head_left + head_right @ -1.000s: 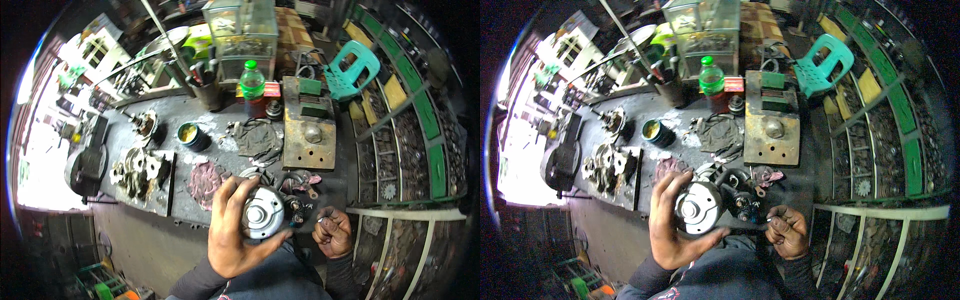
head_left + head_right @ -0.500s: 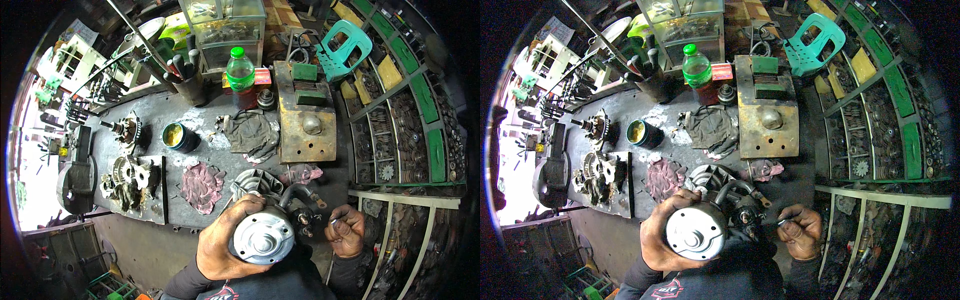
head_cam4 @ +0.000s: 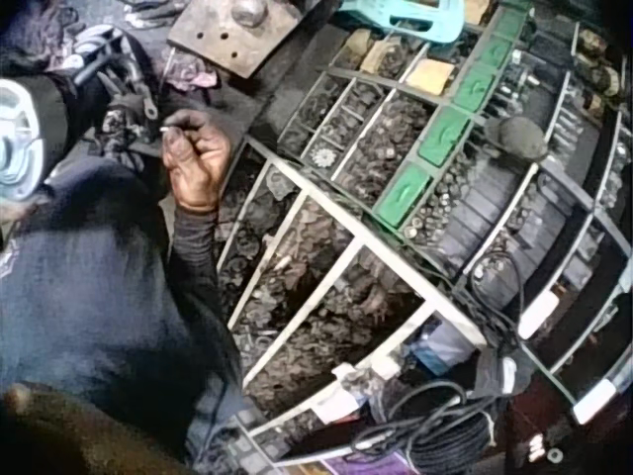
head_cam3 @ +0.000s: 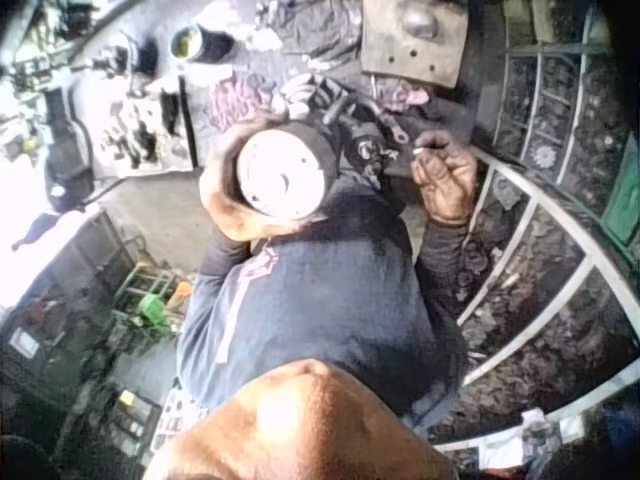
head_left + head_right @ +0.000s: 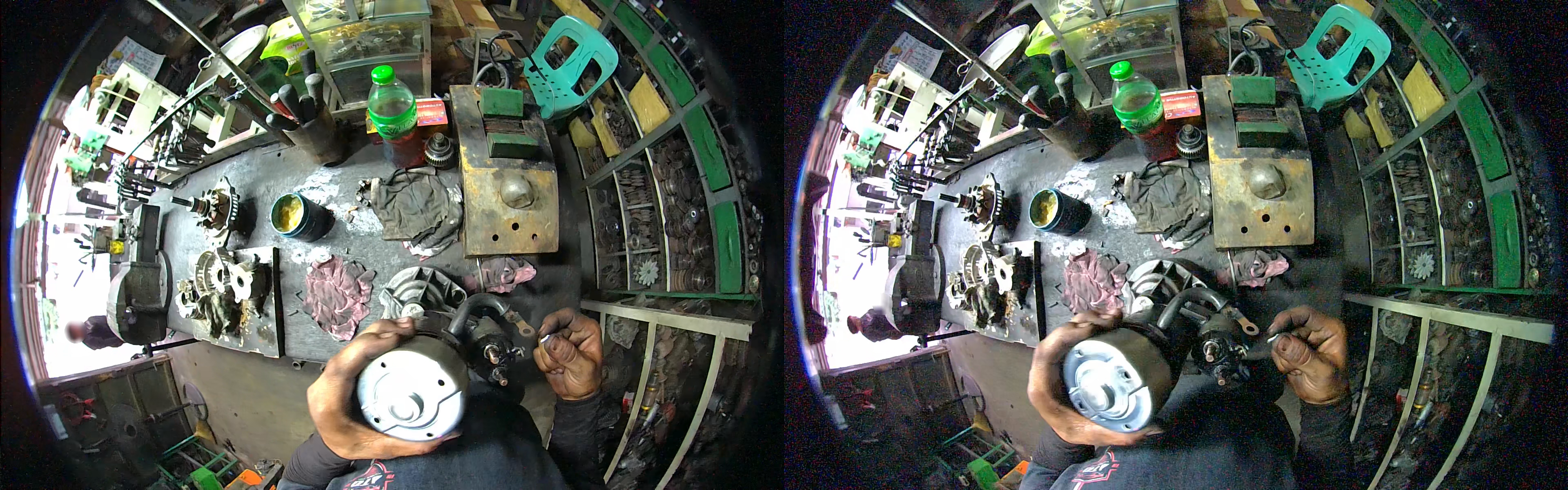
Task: The person assembles a cylindrical mechanical component on a workbench, inserting a small metal pin and tightening fasteners with a screwdriver, an impact driver, and a T-handle wrench. The person then moves to a bench grinder and uses it to smooth the edges of the pin.
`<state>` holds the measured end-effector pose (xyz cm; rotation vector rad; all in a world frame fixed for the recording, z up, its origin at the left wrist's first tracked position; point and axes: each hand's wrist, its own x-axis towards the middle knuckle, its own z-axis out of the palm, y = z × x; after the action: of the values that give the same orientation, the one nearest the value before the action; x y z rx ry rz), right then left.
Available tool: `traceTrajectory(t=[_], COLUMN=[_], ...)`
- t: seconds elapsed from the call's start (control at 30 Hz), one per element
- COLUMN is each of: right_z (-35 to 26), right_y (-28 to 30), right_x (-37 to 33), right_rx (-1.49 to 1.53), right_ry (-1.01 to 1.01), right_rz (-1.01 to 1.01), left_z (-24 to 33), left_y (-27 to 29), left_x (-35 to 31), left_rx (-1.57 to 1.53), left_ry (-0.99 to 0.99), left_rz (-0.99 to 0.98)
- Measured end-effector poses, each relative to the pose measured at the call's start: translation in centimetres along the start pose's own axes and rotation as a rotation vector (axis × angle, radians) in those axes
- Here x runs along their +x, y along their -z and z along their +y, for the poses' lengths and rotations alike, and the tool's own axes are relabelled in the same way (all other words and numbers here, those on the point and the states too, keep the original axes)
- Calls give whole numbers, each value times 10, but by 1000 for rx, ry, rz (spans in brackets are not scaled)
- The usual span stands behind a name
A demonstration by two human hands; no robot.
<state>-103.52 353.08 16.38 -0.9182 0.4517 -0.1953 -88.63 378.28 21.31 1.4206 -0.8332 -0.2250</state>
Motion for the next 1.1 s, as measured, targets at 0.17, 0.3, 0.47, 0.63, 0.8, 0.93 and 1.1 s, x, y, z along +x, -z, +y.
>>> traceTrajectory(t=[0.17, 0.3, 0.47, 0.63, 0.8, 0.93, 1.1], right_z=[2, 5, 8, 7, 7, 8, 8], right_y=[15, 28, 40, 46, 47, 47, 42], right_x=[3, 5, 7, 9, 8, 8, 13], right_rx=[51, 138, 153, 132, 129, 123, 132], right_ry=[33, 48, 71, 46, 50, 44, 40], right_rz=[-5, -13, -41, -36, -24, -21, -58], left_z=[24, 39, 28, 14, 12, 16, 21], left_y=[0, 13, -10, -12, -11, -9, 3], left_x=[4, 3, -21, -21, -12, -6, 2], left_rx=[-42, 108, 30, 122, 201, 251, 303], left_ry=[59, 161, 162, 99, 131, 170, 240], left_rz=[666, 680, 530, 257, 73, 18, -86])
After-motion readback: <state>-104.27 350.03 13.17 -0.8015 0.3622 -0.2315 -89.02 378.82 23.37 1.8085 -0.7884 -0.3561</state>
